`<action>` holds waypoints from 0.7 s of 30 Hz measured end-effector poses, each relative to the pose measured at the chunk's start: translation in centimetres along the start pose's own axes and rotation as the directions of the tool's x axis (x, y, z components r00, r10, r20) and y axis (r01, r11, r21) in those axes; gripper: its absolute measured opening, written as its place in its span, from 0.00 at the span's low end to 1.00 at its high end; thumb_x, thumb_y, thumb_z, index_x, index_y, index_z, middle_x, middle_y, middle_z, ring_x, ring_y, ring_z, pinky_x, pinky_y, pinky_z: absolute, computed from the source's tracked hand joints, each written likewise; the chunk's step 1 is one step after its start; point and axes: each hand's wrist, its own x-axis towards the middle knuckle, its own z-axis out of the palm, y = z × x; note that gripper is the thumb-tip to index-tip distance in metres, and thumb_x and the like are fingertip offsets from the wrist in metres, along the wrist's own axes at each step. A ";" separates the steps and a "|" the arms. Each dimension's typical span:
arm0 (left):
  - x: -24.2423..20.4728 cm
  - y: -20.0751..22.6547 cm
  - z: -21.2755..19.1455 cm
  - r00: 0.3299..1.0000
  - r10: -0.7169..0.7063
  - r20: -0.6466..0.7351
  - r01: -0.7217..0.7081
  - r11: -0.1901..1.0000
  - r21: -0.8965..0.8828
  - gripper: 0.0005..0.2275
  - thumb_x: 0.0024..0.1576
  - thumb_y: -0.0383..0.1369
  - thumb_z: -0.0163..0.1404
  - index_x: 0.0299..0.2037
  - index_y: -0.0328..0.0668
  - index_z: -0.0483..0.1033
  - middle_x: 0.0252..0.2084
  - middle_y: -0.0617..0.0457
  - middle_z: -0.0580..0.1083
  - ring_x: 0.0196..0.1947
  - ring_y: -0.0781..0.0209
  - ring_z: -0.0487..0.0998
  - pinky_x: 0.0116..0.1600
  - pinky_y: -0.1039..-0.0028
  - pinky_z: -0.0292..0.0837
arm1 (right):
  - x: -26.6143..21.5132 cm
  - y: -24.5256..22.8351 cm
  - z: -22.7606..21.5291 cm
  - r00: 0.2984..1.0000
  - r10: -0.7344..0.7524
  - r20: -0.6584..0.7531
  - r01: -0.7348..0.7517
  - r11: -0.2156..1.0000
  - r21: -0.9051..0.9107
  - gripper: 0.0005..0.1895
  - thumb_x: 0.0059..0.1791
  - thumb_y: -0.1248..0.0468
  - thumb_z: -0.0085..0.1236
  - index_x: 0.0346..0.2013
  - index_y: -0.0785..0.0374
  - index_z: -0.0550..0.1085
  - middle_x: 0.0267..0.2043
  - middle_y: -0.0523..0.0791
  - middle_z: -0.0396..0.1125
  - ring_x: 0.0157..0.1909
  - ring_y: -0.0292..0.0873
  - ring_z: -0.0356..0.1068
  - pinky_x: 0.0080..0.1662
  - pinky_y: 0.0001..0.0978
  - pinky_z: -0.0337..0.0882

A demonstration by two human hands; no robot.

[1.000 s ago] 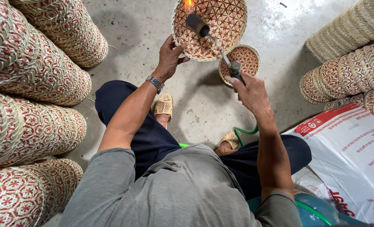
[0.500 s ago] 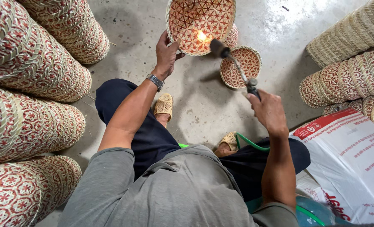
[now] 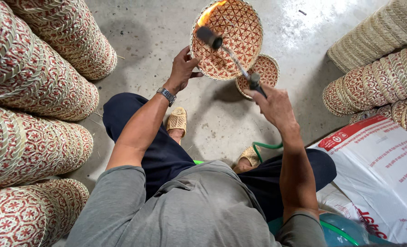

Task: The person sits on the floor and uses a blowtorch to apply heat to the surface of woven baskets. They pick up baskets from a stack, rotate them to treat all sides, and place them back down. The process is repeated for multiple baskets.

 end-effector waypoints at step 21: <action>3.8 -8.9 -5.0 0.825 0.558 0.090 -0.401 0.466 0.789 0.17 0.49 0.40 0.61 0.38 0.33 0.78 0.31 0.33 0.75 0.34 0.41 0.80 0.47 0.58 0.75 | -5.4 8.5 -2.1 0.909 0.312 -0.275 -0.151 0.864 0.481 0.16 0.62 0.61 0.52 0.33 0.68 0.69 0.25 0.45 0.66 0.22 0.35 0.62 0.24 0.29 0.62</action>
